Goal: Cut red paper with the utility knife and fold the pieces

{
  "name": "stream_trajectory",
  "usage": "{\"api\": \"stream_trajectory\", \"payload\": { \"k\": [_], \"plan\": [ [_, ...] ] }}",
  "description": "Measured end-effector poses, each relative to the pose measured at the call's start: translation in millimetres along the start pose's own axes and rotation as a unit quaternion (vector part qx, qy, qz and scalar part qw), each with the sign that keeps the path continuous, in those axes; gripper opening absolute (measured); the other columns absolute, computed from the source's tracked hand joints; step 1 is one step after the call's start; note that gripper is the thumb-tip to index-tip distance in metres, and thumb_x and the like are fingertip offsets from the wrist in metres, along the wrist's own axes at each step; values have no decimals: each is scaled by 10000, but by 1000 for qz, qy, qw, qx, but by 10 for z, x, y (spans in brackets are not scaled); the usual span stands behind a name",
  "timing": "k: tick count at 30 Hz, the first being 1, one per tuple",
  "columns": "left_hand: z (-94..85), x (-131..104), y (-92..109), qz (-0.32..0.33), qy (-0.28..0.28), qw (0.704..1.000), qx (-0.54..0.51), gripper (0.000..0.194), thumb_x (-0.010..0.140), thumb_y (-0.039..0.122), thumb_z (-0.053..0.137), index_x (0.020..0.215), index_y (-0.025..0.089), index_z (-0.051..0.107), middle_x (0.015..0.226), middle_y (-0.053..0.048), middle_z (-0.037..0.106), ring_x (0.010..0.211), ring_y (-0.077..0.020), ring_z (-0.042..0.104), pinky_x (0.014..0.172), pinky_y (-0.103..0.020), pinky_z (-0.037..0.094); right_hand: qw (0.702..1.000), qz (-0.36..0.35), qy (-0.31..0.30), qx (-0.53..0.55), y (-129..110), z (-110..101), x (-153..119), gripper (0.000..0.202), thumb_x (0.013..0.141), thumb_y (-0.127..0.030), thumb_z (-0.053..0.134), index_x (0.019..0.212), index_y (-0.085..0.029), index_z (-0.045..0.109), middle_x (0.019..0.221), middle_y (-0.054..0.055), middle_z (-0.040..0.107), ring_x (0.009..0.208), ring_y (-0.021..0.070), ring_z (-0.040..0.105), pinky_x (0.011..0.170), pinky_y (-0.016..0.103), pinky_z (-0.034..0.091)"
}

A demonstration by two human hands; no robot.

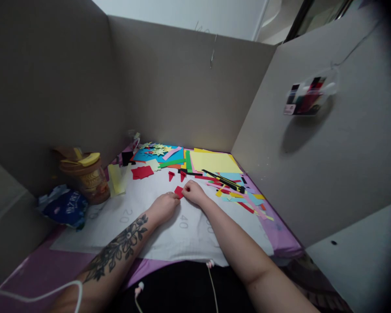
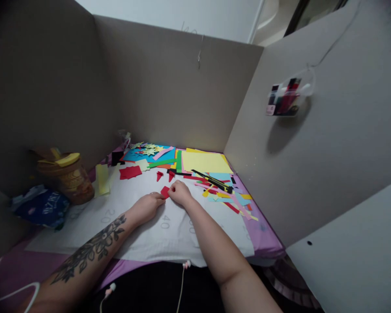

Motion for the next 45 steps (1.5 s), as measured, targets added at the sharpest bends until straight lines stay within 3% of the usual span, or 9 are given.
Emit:
{"api": "stream_trajectory", "payload": {
  "k": [7, 13, 21, 23, 26, 30, 32, 45],
  "plan": [
    [5, 24, 55, 69, 7, 997, 47, 224, 820, 82, 420, 895, 136, 625, 916, -92, 656, 936, -206, 582, 878, -335, 429, 999, 14, 9, -37, 18, -25, -10, 113, 723, -239, 614, 641, -175, 571, 776, 12, 536, 780, 144, 472, 689, 238, 346],
    [-2, -3, 94, 64, 8, 994, 86, 155, 841, 105, 430, 867, 135, 580, 882, -91, 647, 870, -215, 590, 820, -341, 434, 996, 42, 31, -72, 89, -87, -11, 164, 735, -323, 664, 716, -193, 566, 816, 16, 538, 813, 167, 458, 705, 261, 328],
    [13, -18, 163, 53, 2, 992, 112, 143, 854, 115, 417, 860, 148, 556, 862, -83, 630, 836, -220, 586, 788, -347, 435, 990, 65, 87, -93, 173, -176, -2, 97, 766, -276, 628, 756, -192, 581, 824, 55, 545, 868, 219, 466, 742, 318, 350],
    [23, -21, 196, 47, 0, 992, 114, 145, 847, 108, 419, 865, 148, 557, 870, -81, 630, 843, -226, 587, 790, -355, 434, 990, 46, 101, -85, 141, -217, -38, 57, 787, -170, 557, 822, -185, 599, 858, 65, 553, 899, 221, 470, 773, 329, 364],
    [46, -22, 231, 30, -6, 993, 114, 157, 840, 99, 418, 878, 142, 564, 880, -87, 631, 853, -231, 589, 802, -368, 430, 994, -19, 88, -64, 33, -240, -133, 268, 743, -18, 487, 880, -196, 634, 911, 46, 569, 928, 188, 493, 821, 303, 383],
    [65, -16, 245, 19, -9, 993, 116, 207, 841, 91, 401, 950, 116, 576, 932, -116, 632, 870, -237, 589, 817, -379, 430, 987, -163, 10, -7, -185, -165, -303, 294, 717, -8, 535, 831, -216, 708, 854, 24, 565, 845, 154, 523, 785, 265, 418],
    [64, -13, 243, 19, -8, 993, 115, 220, 846, 95, 396, 966, 108, 580, 947, -122, 634, 874, -240, 589, 817, -383, 433, 980, -200, -9, -4, -246, -136, -359, 284, 747, -35, 541, 853, -219, 729, 831, 32, 556, 825, 159, 517, 773, 275, 421],
    [92, -26, 230, 20, -17, 992, 121, 218, 844, 89, 412, 963, 102, 594, 937, -112, 630, 868, -231, 587, 819, -367, 442, 984, -145, -23, -104, -153, -113, -308, 224, 801, -144, 559, 870, -259, 739, 880, 36, 611, 857, 176, 515, 753, 278, 400]
  ]
}}
Point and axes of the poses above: each hand's wrist, its own x-axis towards the middle knuckle, its own z-axis out of the palm, y = z × x, the point moved 6 cm from there along x, towards the middle knuckle
